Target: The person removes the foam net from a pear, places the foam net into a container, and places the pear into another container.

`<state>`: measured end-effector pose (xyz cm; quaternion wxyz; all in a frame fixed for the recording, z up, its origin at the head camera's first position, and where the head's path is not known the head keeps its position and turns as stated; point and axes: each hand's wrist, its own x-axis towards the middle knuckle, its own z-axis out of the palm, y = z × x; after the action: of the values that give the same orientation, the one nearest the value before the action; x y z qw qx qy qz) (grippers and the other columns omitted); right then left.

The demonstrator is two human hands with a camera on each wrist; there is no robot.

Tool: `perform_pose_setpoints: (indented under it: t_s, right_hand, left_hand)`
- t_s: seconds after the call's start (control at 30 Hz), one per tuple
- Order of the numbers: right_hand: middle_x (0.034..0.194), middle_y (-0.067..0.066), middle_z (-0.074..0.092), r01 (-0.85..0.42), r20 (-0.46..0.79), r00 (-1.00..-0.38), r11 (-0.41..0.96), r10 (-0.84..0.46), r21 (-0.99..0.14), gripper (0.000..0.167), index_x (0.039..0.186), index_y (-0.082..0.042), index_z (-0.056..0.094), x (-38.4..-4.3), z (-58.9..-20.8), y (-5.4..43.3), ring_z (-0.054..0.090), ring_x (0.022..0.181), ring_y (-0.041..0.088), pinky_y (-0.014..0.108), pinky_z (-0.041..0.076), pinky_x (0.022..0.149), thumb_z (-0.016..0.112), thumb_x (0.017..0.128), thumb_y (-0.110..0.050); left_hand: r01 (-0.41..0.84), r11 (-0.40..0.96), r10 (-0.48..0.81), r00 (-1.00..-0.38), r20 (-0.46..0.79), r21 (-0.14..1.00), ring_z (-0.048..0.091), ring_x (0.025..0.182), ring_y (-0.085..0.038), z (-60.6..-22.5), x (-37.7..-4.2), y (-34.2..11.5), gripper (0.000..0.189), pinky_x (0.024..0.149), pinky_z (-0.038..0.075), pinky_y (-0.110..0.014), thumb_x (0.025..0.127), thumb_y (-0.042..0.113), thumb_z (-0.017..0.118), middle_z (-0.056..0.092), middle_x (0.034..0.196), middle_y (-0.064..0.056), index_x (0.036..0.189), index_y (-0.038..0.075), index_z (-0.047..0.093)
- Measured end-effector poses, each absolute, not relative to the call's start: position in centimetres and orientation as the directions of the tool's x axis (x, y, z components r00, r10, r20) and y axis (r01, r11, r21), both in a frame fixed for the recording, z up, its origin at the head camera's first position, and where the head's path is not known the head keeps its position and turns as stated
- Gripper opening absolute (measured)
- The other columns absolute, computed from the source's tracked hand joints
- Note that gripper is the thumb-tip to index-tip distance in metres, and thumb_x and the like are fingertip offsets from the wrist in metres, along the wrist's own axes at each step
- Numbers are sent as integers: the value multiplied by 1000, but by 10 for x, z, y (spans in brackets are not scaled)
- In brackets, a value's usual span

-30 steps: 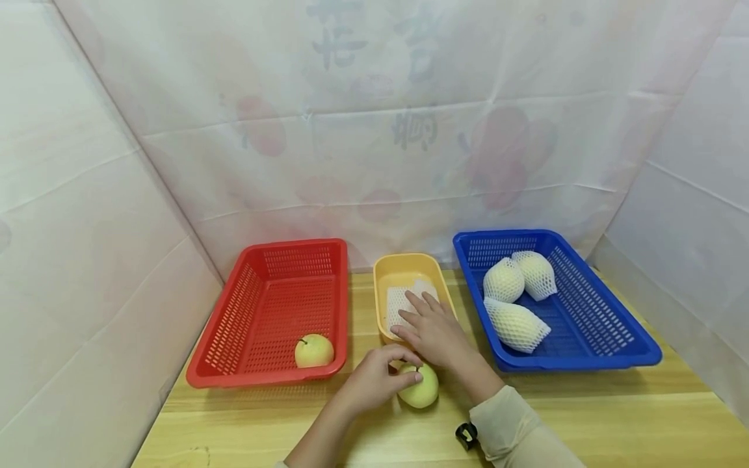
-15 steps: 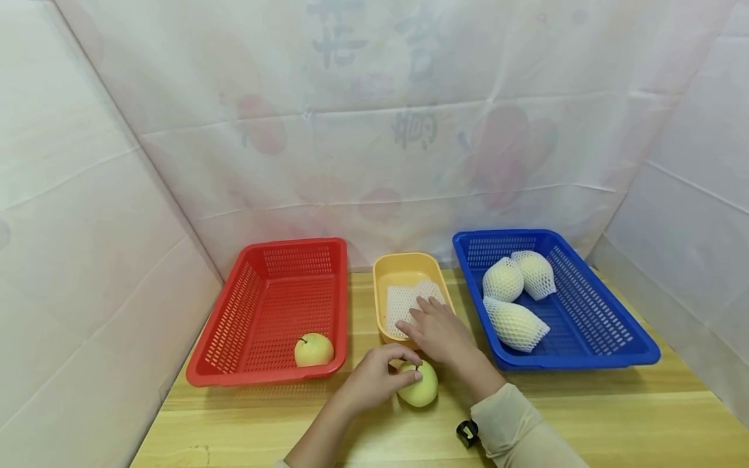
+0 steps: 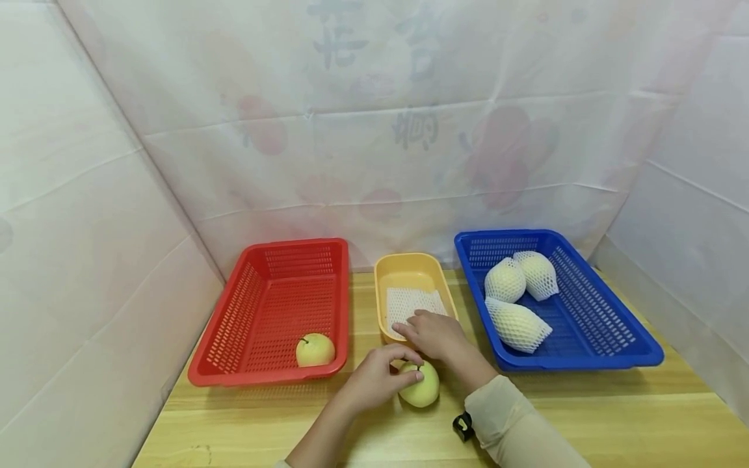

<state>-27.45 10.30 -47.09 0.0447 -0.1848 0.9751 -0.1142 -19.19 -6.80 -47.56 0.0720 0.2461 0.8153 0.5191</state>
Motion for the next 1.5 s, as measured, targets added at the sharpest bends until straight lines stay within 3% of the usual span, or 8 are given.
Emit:
perform_pose_setpoints:
  t_s: [0.4, 0.67, 0.8, 1.1, 1.3, 1.5]
  right_hand:
    - [133, 2, 59, -381, -53, -914, 896, -402, -227, 67, 113, -31, 71, -280, -476, 101, 59, 114, 32, 59, 49, 87, 27, 92, -77]
    - [143, 9, 54, -395, -12, -911, 879, -412, -267, 66, 124, -24, 68, -272, -472, 107, 50, 131, 35, 60, 40, 105, 27, 97, -69]
    - [146, 11, 51, -396, 44, -912, 847, -409, -355, 61, 128, -20, 67, -264, -460, 113, 44, 137, 35, 57, 33, 112, 32, 101, -62]
    - [146, 12, 51, -386, 180, -919, 713, -350, -585, 62, 133, -10, 62, -246, -442, 140, 43, 138, 37, 60, 33, 111, 31, 104, -55]
    - [134, 5, 62, -487, 308, -874, 671, -377, -560, 45, 119, -15, 71, -237, -434, 144, 54, 128, 30, 54, 45, 104, 47, 101, -49]
    - [104, -9, 69, -600, 372, -794, 522, -481, -606, 23, 107, -22, 73, -227, -426, 143, 65, 94, 9, 30, 57, 77, 60, 98, -38]
  left_hand:
    - [323, 342, 472, -871, 136, 883, 58, 113, -9, -475, -191, -68, 19, 82, 53, -23, 92, 32, 70, 67, 114, 10, 107, 22, 71]
    - [348, 348, 474, -866, 156, 870, 59, 112, -8, -476, -191, -66, 18, 82, 53, -22, 92, 34, 69, 67, 114, 10, 107, 23, 71]
    - [363, 362, 469, -867, 169, 858, 59, 110, -7, -476, -190, -65, 18, 84, 53, -25, 92, 33, 69, 68, 113, 10, 107, 23, 72]
    - [413, 358, 448, -863, 234, 837, 62, 108, -8, -477, -189, -63, 18, 87, 55, -31, 93, 31, 69, 69, 113, 7, 105, 19, 76]
    - [437, 337, 426, -861, 279, 834, 63, 107, -10, -475, -188, -61, 16, 88, 55, -25, 92, 26, 69, 69, 111, 3, 101, 16, 78]
    - [471, 349, 397, -858, 327, 810, 63, 104, -9, -465, -185, -61, 13, 92, 53, -29, 92, 27, 70, 69, 106, 7, 98, 19, 78]
